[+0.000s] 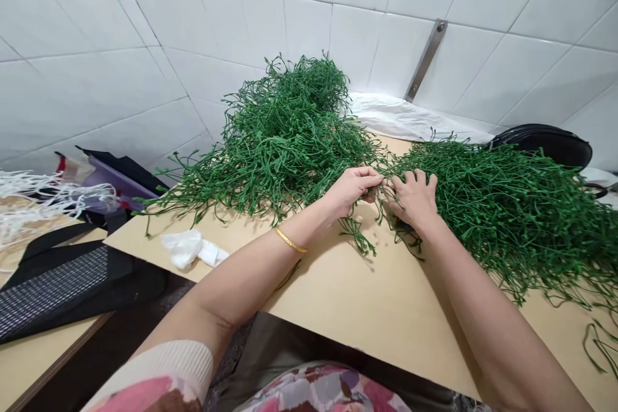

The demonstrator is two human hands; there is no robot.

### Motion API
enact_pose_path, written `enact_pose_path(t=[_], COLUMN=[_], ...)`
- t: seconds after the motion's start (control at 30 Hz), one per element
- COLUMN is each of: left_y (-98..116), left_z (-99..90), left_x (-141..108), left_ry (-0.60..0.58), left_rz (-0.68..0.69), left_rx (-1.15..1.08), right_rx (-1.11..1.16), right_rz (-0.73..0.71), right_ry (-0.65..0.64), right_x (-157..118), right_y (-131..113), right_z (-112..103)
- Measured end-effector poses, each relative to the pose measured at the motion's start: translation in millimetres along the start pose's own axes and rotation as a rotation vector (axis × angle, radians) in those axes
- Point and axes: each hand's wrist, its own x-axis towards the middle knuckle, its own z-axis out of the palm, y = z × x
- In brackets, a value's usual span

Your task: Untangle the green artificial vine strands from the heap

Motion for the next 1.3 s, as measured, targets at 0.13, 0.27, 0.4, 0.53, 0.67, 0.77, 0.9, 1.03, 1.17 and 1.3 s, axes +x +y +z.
enact_pose_path(t=[0.13,0.27,0.4,0.53,0.67,0.77,0.9,1.03,1.17,1.3], left_y=[-2,-6,-9,-12,-11,-9,-11,-14,-15,-14], left_z=[1.4,3.9,8.5,11.1,11.8,11.7,9.4,6.8,7.5,8.7], left_x=[1,-1,-4,-7,-10,-11,-9,-5,-4,-6], left_ry=[0.084,0.098,0.014,-0.078,-0.101,-0.125,-0.188,-0.133,-0.131,-0.172], left_rz=[-0.014,-0.008,0.006,0.009,-0.025,-0.059,-0.088,-0.042,0.008,0.040], left_rx=[0.016,0.052,0.049,0.081,0.100,0.126,0.186,0.307,0.386,0.379], right_rx=[0.016,0.164,0.782,1.342,1.564,1.518,1.390,1.321,1.231,1.188], right_rz=[-0.129,-0.002,0.215,0.191,0.188,0.189,0.183,0.233,0.186,0.078], right_ry=[0.102,0.289,0.324,0.013,-0.046,-0.076,-0.101,-0.063,0.025,0.014], right_x=[-23,-43,-53,-54,-55,-58,-60,-61,-61,-62], right_y=[7,19,15,-1,-7,-4,3,4,2,-1], right_z=[-17,-29,-43,-40,-22,-16,-17,-17,-15,-13])
